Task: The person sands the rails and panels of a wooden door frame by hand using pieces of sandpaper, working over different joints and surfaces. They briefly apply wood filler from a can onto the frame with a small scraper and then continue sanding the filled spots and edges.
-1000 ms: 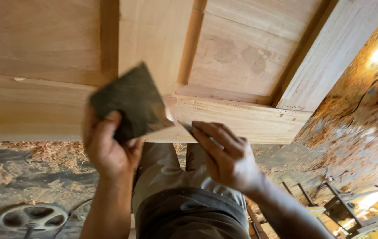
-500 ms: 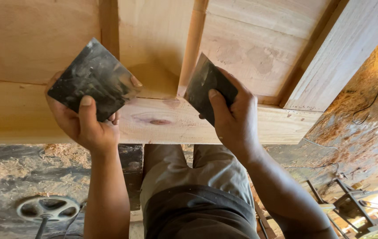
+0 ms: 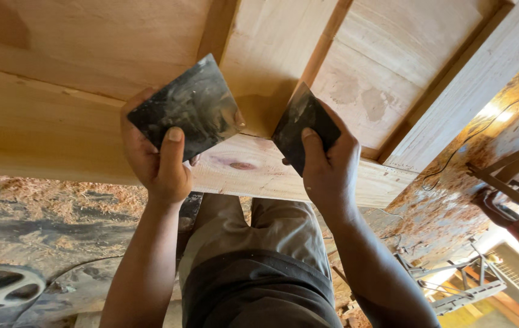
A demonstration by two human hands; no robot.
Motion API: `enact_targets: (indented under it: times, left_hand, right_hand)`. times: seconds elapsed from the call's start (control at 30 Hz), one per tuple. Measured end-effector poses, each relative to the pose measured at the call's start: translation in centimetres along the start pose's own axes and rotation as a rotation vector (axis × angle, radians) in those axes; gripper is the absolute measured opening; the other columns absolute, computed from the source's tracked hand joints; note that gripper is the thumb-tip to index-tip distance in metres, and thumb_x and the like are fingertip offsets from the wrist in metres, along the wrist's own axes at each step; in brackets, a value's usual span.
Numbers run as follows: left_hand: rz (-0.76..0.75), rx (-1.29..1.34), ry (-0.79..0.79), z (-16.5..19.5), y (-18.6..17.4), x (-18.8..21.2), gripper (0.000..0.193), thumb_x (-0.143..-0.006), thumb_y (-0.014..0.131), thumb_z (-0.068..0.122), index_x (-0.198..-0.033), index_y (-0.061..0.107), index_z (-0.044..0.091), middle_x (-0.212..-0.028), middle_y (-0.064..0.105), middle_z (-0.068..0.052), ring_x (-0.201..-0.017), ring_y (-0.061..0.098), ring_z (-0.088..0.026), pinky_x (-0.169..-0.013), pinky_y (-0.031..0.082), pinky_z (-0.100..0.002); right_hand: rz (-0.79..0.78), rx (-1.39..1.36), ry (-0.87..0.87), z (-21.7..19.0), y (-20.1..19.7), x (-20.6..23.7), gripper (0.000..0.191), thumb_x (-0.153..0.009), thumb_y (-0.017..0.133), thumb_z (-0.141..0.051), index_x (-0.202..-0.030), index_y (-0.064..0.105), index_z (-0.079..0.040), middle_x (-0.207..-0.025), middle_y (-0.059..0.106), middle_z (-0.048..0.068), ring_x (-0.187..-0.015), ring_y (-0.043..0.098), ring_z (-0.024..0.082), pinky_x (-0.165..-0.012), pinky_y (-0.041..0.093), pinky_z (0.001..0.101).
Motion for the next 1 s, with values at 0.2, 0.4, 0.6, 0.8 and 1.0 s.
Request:
enact_targets:
  times: [0.2, 0.4, 0.6, 0.8, 1.0]
  left_hand:
    - [-0.04, -0.056, 0.016, 0.3, -0.3, 0.0, 0.038, -0.11, 0.06, 0.017, -0.138, 0.047, -0.005, -0.126, 0.058, -0.011, -0.106, 0.053, -0.012, -0.1, 0.045, -0.025]
    - [-0.037, -0.058, -0.001, 0.3, -0.3, 0.1, 0.039, -0.11, 0.06, 0.018, -0.139, 0.047, -0.004, -0.124, 0.059, -0.011, -0.103, 0.053, -0.011, -0.096, 0.046, -0.024]
    - [-0.001, -0.005, -0.011, 0.5, 0.1, -0.2, 0.043, -0.108, 0.064, 0.02, -0.139, 0.046, -0.003, -0.123, 0.059, -0.011, -0.103, 0.055, -0.012, -0.095, 0.048, -0.025]
    - [0.031, 0.073, -0.117, 1.2, 1.1, -0.2, 0.043, -0.102, 0.064, 0.014, -0.14, 0.048, 0.001, -0.107, 0.06, -0.013, -0.065, 0.055, -0.013, -0.053, 0.047, -0.024]
    - [0.127, 0.186, -0.243, 1.1, 2.3, 1.7, 0.042, -0.093, 0.06, 0.006, -0.134, 0.052, -0.001, -0.094, 0.061, -0.013, -0.046, 0.05, -0.011, -0.04, 0.041, -0.025]
  right_hand:
    - [0.028, -0.004, 0.012, 0.2, 0.7, 0.0, 0.037, -0.098, 0.05, 0.002, -0.133, 0.058, 0.009, -0.1, 0.073, 0.017, -0.074, 0.073, 0.018, -0.058, 0.065, 0.0307]
    - [0.023, -0.031, -0.013, 0.1, 0.6, -0.2, 0.036, -0.099, 0.049, 0.002, -0.133, 0.059, 0.01, -0.099, 0.072, 0.017, -0.073, 0.073, 0.018, -0.058, 0.064, 0.0303]
    - [0.078, -0.108, -0.061, 1.0, -1.1, -1.2, 0.034, -0.096, 0.055, 0.002, -0.128, 0.06, 0.011, -0.1, 0.073, 0.021, -0.076, 0.078, 0.026, -0.058, 0.065, 0.0363]
    - [0.257, -0.264, -0.438, -0.1, -8.6, 0.5, 0.025, -0.104, 0.057, 0.003, -0.127, 0.062, 0.013, -0.102, 0.07, 0.025, -0.079, 0.077, 0.036, -0.066, 0.064, 0.0433]
    - [0.314, -0.321, -0.188, 5.9, -12.9, 5.6, 0.029, -0.104, 0.054, 0.0, -0.131, 0.062, 0.01, -0.107, 0.07, 0.02, -0.084, 0.074, 0.029, -0.07, 0.065, 0.0387]
Point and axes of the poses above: each hand's wrist, its own x-axis away from the middle knuckle, its own y-axis out of the palm, z = x × y, the point moved 4 cm from there along -x, towards the middle knuckle
